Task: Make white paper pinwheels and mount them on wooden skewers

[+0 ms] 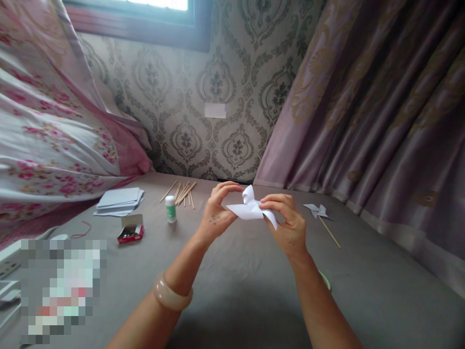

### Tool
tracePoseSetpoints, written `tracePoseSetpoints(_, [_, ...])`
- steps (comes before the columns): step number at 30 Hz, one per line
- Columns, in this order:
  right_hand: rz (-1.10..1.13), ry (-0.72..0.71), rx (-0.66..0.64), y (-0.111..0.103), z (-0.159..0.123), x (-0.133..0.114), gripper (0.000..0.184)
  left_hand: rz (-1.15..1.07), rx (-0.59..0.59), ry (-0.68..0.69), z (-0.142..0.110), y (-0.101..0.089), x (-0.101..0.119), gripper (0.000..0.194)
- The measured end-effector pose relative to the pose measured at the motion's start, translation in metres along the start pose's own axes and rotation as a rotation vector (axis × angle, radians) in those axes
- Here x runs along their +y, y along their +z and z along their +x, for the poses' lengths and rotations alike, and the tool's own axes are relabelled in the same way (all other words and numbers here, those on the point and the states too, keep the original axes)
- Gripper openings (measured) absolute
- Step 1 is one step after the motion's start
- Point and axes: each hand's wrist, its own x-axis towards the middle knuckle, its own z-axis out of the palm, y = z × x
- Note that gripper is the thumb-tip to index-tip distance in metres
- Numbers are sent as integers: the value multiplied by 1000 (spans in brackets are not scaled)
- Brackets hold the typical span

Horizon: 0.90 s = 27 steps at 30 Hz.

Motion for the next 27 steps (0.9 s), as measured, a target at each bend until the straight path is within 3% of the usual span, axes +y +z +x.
tracePoseSetpoints(4, [-85, -47, -7, 2, -4, 4, 20, 28, 45, -120, -1, -2, -14, 23])
tracePoseSetpoints(11, [-164, -97, -35, 3, -11, 16, 20, 65, 187, -553, -14, -4, -63, 16])
tracePoseSetpoints(20, [-310, -250, 18, 0, -13, 10, 27, 80, 211, -565, -21, -8, -78, 19])
tracePoseSetpoints(27, [-317, -257, 50, -2, -15, 8, 28, 153, 195, -560, -24, -11, -89, 21])
